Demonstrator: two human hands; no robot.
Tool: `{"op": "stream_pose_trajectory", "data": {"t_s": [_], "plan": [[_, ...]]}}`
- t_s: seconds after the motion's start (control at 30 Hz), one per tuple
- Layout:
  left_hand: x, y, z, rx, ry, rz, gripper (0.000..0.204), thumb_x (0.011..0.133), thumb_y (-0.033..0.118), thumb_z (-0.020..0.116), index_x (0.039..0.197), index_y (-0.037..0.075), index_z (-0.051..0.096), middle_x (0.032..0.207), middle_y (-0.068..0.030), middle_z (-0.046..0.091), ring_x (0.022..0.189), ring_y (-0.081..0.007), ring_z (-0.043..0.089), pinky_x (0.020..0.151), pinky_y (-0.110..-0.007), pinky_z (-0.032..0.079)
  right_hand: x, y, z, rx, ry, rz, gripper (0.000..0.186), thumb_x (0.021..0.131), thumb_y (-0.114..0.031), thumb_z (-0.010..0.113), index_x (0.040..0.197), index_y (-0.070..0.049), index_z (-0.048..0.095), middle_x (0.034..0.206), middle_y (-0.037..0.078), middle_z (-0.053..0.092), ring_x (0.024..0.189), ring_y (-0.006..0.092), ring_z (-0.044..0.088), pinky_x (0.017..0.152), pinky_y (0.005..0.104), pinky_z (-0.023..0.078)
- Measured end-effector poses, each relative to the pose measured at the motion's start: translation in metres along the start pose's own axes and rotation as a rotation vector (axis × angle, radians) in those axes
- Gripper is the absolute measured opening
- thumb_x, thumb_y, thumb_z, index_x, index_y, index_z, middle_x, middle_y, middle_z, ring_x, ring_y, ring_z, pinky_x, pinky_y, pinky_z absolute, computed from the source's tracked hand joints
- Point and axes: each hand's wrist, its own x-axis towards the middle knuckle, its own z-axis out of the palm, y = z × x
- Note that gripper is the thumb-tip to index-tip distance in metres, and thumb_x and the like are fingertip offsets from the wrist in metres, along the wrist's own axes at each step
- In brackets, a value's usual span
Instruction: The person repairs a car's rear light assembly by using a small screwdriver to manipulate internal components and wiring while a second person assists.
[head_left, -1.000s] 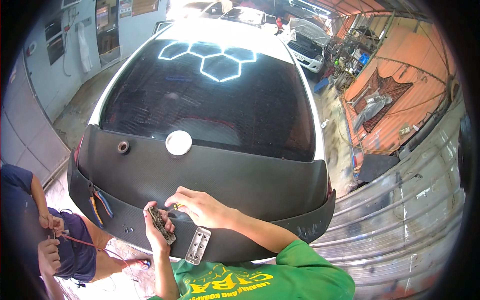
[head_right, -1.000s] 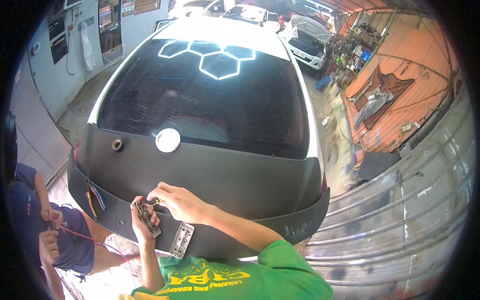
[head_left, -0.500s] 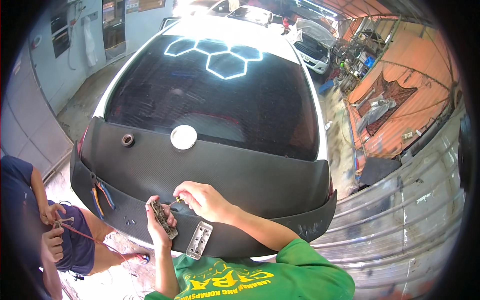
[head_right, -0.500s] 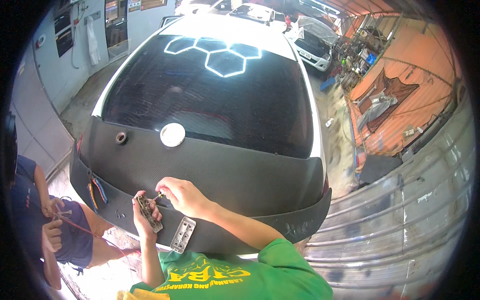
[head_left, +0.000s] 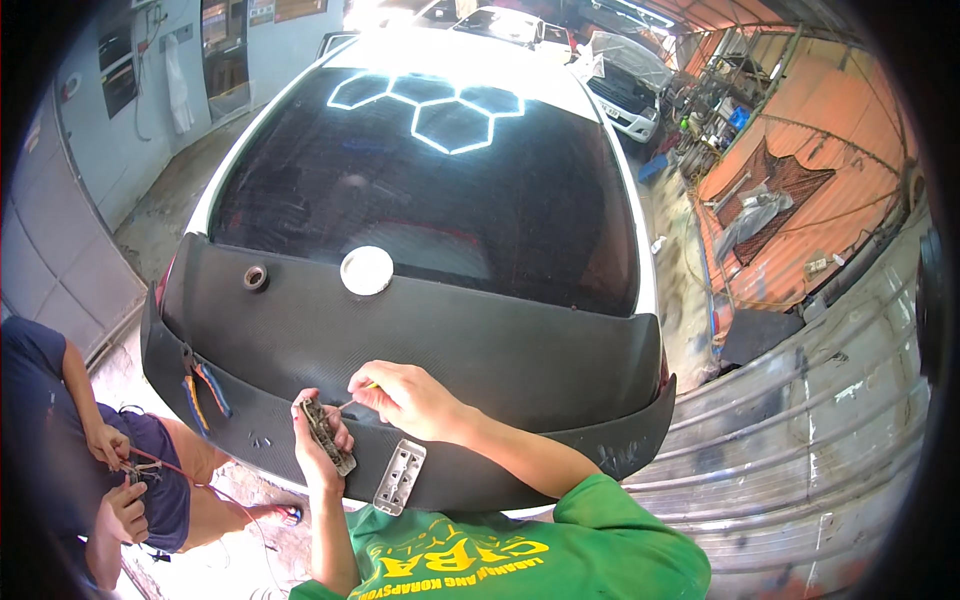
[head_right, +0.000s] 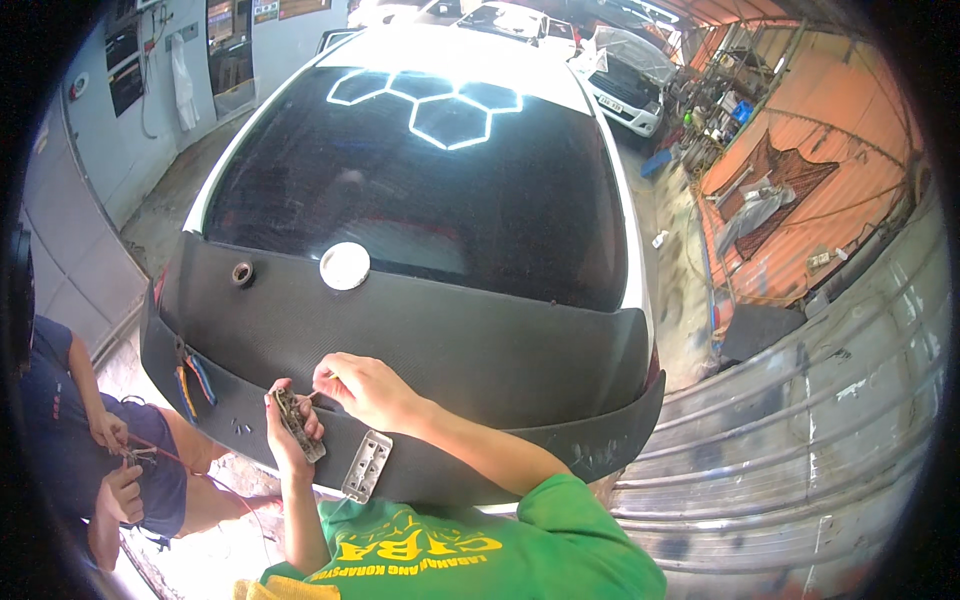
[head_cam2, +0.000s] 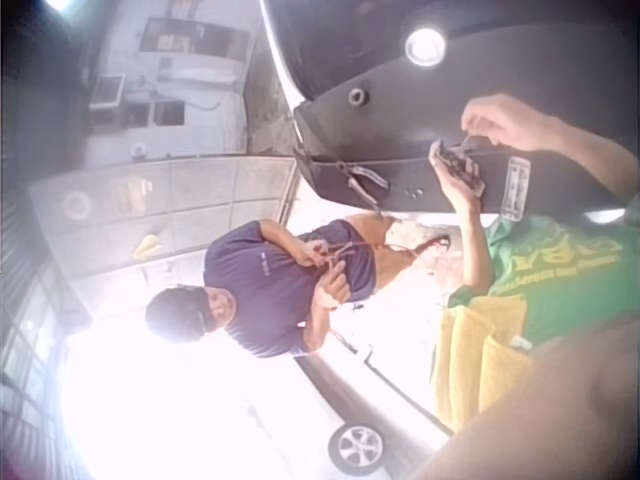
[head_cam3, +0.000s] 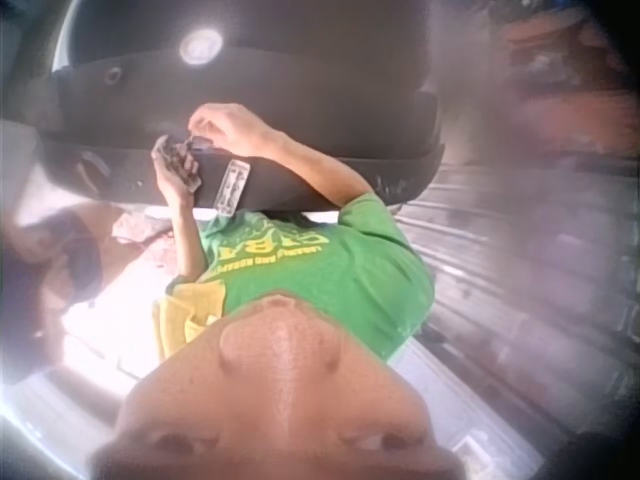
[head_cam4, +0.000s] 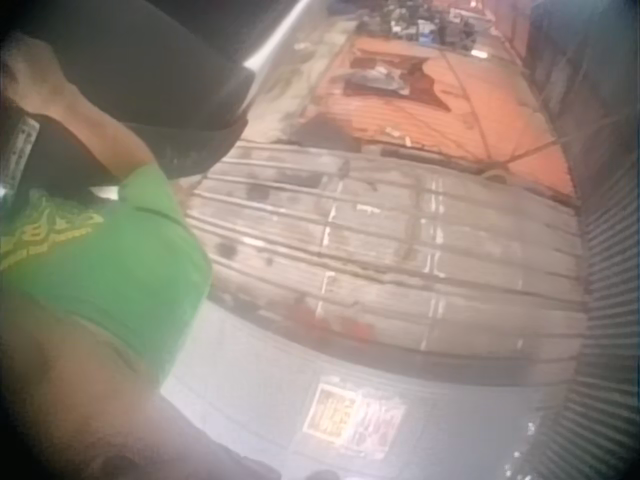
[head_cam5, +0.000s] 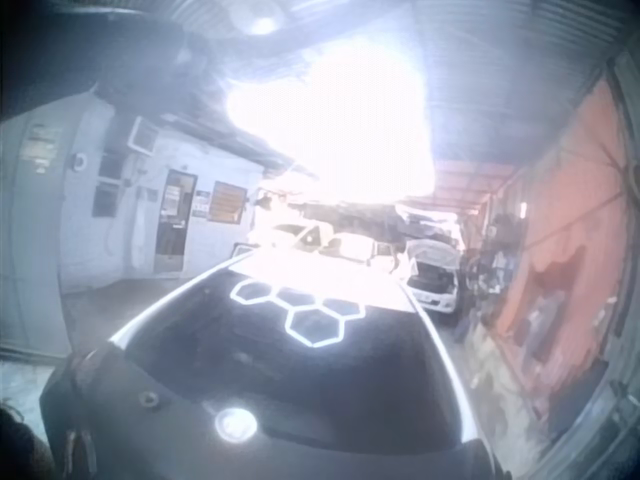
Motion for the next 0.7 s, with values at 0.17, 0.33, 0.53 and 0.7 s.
{"op": "stream_pose_trajectory", "data": {"t_s": [0.17, 0.33, 0.53, 0.7], "plan": [[0.001, -0.001, -0.004, 0.021, -0.017, -0.021, 0.042, 0.112, 0.049, 0.034, 0.133, 0.016, 0.049, 0.083, -0.0023, 0.048, 0.057, -0.0105, 0.043, 0.050, -0.026, 0.037, 0.001, -0.001, -0.002, -0.042, 0.014, -0.163, 0.011, 0.096, 0.002, 0.063, 0.106, -0.001, 0.062, 0.097, 0.010, 0.066, 0.078, 0.0220, 0.068, 0.069, 0.0342, 0.056], [0.000, 0.002, -0.009, 0.028, 0.032, -0.022, 0.043, 0.112, 0.047, 0.031, 0.136, 0.014, 0.048, 0.083, -0.0040, 0.047, 0.059, -0.0116, 0.042, 0.050, -0.027, 0.037, 0.009, -0.005, -0.002, 0.008, 0.041, -0.158, 0.015, 0.092, 0.005, 0.069, 0.105, -0.001, 0.064, 0.094, 0.009, 0.068, 0.083, 0.0168, 0.069, 0.075, 0.0307, 0.057], [0.004, -0.008, 0.001, -0.001, -0.059, -0.018, 0.044, 0.112, 0.047, 0.033, 0.135, 0.013, 0.048, 0.085, -0.0049, 0.050, 0.059, -0.0112, 0.043, 0.054, -0.028, 0.041, -0.001, -0.004, 0.000, 0.199, 0.076, 0.041, 0.021, 0.095, -0.002, 0.072, 0.113, 0.000, 0.063, 0.103, 0.011, 0.072, 0.095, 0.0194, 0.073, 0.082, 0.0321, 0.060], [-0.003, -0.003, -0.004, -0.044, -0.016, 0.016, 0.042, 0.113, 0.045, 0.033, 0.135, 0.012, 0.047, 0.085, -0.0044, 0.049, 0.060, -0.0108, 0.043, 0.056, -0.027, 0.041, 0.007, -0.006, -0.005, 0.033, -0.073, 0.229, 0.011, 0.100, 0.001, 0.062, 0.110, 0.000, 0.066, 0.099, 0.011, 0.069, 0.087, 0.0196, 0.071, 0.073, 0.0352, 0.056]]}}
